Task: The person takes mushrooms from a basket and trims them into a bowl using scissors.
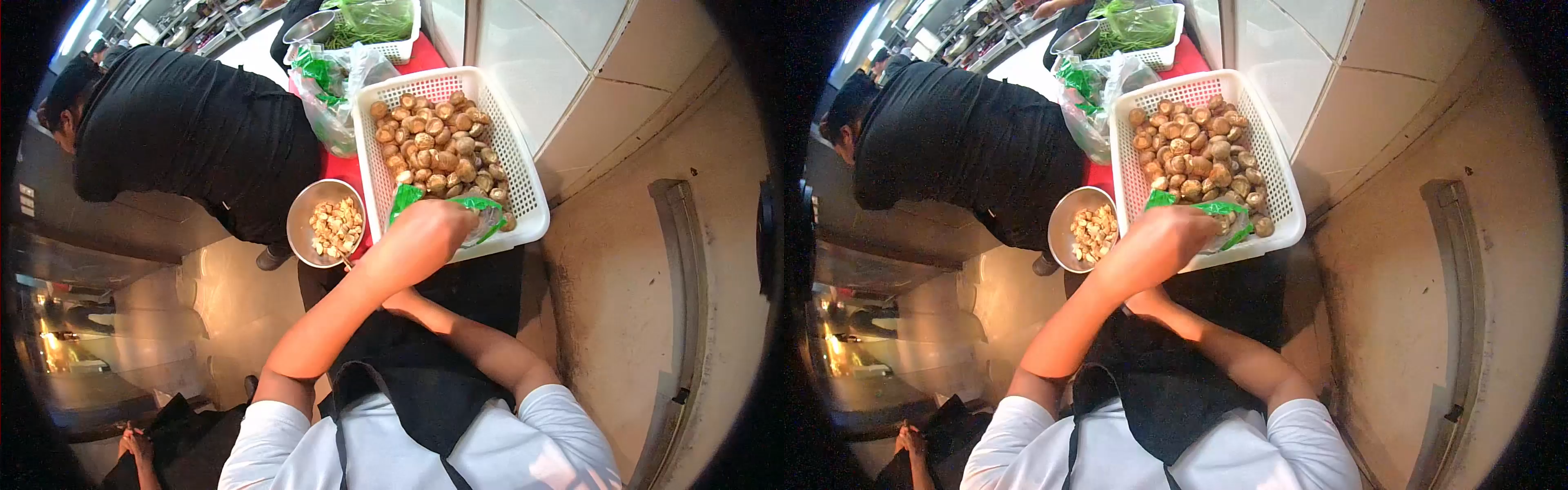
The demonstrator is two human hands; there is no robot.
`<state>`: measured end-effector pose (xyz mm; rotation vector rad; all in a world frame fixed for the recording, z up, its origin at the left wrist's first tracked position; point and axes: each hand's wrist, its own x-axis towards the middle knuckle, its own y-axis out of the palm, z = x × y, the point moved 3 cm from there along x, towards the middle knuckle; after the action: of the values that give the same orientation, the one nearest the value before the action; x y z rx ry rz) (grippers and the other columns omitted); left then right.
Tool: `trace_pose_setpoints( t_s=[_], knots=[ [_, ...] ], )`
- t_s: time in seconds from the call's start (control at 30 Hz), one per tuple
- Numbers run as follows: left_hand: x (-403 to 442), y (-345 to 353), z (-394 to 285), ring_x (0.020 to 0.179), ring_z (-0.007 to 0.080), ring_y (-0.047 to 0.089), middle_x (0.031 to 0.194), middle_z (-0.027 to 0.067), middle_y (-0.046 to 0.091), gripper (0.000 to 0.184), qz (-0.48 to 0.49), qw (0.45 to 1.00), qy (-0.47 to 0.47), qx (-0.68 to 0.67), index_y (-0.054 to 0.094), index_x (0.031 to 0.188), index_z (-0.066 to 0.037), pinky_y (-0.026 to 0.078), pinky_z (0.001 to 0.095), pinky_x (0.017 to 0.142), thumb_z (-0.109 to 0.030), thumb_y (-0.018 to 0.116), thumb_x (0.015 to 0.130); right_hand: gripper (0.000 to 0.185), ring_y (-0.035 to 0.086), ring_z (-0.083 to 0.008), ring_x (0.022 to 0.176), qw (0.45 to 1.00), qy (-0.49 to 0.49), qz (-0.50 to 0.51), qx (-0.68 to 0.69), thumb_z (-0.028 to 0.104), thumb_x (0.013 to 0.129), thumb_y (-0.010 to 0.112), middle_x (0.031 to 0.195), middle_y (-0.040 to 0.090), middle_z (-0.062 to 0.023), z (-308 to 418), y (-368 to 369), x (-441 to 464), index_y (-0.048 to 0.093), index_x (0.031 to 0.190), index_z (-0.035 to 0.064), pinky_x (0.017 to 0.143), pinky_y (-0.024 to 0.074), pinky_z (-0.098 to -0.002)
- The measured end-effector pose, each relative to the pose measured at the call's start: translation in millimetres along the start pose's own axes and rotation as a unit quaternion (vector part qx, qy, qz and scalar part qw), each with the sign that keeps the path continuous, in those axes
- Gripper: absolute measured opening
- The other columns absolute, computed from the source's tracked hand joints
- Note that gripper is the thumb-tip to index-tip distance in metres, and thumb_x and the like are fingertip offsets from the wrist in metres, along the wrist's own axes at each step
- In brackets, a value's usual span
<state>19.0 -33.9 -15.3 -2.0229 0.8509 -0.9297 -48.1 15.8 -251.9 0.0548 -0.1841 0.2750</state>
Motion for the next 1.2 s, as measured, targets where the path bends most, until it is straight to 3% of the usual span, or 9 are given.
trace_pose_setpoints(
  t_s=[0.1,0.27,0.47,0.67,0.77,0.83,0.93,1.03,1.2],
  knots=[
    [0.4,44.6,22.4,0.072,0.0249,0.070,0.074,0.0086,0.068,0.006,0.075,0.989,0.022,0.129,0.070,0.084,-0.007,0.051,0.0401,0.061,-0.010,0.065,0.081,0.037,0.056,-0.0345,0.121,0.998,-0.002,0.036,-0.051,0.026,0.096,0.065,0.127,0.062,-0.0197,20.7,-0.3,1.1,0.059,0.124,0.0028,0.104,0.0411,-0.0471],
    [6.8,71.6,25.7,0.074,0.0191,0.069,0.076,0.0039,0.070,0.008,0.216,0.889,0.072,0.397,0.074,0.083,-0.016,0.047,0.0333,0.058,-0.017,0.068,0.077,0.035,0.057,-0.0335,0.116,0.998,0.042,0.032,-0.025,0.029,0.095,0.066,0.119,0.063,-0.0187,19.6,-4.0,1.4,0.060,0.118,0.0030,0.101,0.0412,-0.0476],
    [6.0,72.9,27.4,0.075,0.0196,0.068,0.077,0.0053,0.068,0.005,0.177,0.883,0.095,0.425,0.073,0.076,-0.013,0.049,0.0351,0.062,-0.016,0.069,0.076,0.032,0.058,-0.0342,0.111,0.997,-0.012,0.009,-0.080,0.028,0.093,0.068,0.110,0.063,-0.0187,4.6,-5.2,6.4,0.060,0.110,0.0023,0.096,0.0421,-0.0492],
    [12.5,9.2,4.6,0.090,0.0334,0.067,0.095,0.0188,0.066,0.024,0.056,0.996,-0.067,0.007,0.069,0.100,0.002,0.054,0.0407,0.080,-0.002,0.066,0.077,0.049,0.059,-0.0349,0.122,0.992,0.028,0.004,-0.119,0.030,0.091,0.071,0.125,0.064,-0.0230,42.4,-17.6,8.0,0.059,0.128,0.0001,0.101,0.0433,-0.0482],
    [-6.0,-38.7,-1.9,0.090,0.0261,0.069,0.097,0.0142,0.068,0.025,-0.074,0.989,-0.102,-0.081,0.066,0.106,0.000,0.054,0.0352,0.081,-0.001,0.066,0.081,0.056,0.059,-0.0360,0.125,0.998,0.002,-0.061,-0.013,0.034,0.088,0.075,0.128,0.065,-0.0229,78.1,-25.8,14.8,0.060,0.129,-0.0019,0.102,0.0447,-0.0466],
    [-28.1,-65.6,9.5,0.092,0.0173,0.067,0.099,0.0105,0.068,0.027,-0.134,0.953,-0.244,-0.117,0.063,0.110,0.000,0.053,0.0311,0.083,-0.002,0.067,0.084,0.053,0.064,-0.0310,0.104,0.997,0.029,-0.022,-0.060,0.040,0.085,0.079,0.106,0.068,-0.0186,73.3,-24.9,12.6,0.067,0.122,0.0035,0.092,0.0479,-0.0448],
    [-79.5,-85.2,57.5,0.084,0.0114,0.066,0.096,0.0073,0.068,0.015,-0.284,0.863,-0.298,-0.291,0.059,0.111,0.001,0.053,0.0256,0.076,-0.005,0.060,0.098,0.052,0.066,-0.0299,0.082,0.991,0.103,-0.006,-0.085,0.045,0.082,0.083,0.084,0.068,-0.0152,91.4,-26.8,11.1,0.071,0.113,0.0048,0.078,0.0512,-0.0423],
    [-128.5,-92.9,85.3,0.083,0.0109,0.068,0.094,0.0071,0.070,0.016,-0.338,0.792,-0.363,-0.357,0.063,0.113,0.001,0.056,0.0252,0.074,-0.008,0.063,0.100,0.049,0.067,-0.0352,0.082,0.987,-0.028,-0.051,-0.153,0.042,0.081,0.083,0.086,0.068,-0.0175,89.6,-25.6,11.7,0.071,0.110,0.0044,0.076,0.0518,-0.0432],
    [-195.9,-63.1,113.5,0.088,0.0138,0.070,0.107,0.0103,0.072,0.030,-0.335,0.743,-0.438,-0.380,0.065,0.125,0.003,0.057,0.0266,0.082,-0.010,0.065,0.099,0.048,0.069,-0.0374,0.083,0.979,0.000,-0.070,-0.192,0.037,0.083,0.082,0.089,0.070,-0.0170,113.8,-20.4,10.9,0.068,0.116,0.0057,0.074,0.0529,-0.0453]
  ],
)
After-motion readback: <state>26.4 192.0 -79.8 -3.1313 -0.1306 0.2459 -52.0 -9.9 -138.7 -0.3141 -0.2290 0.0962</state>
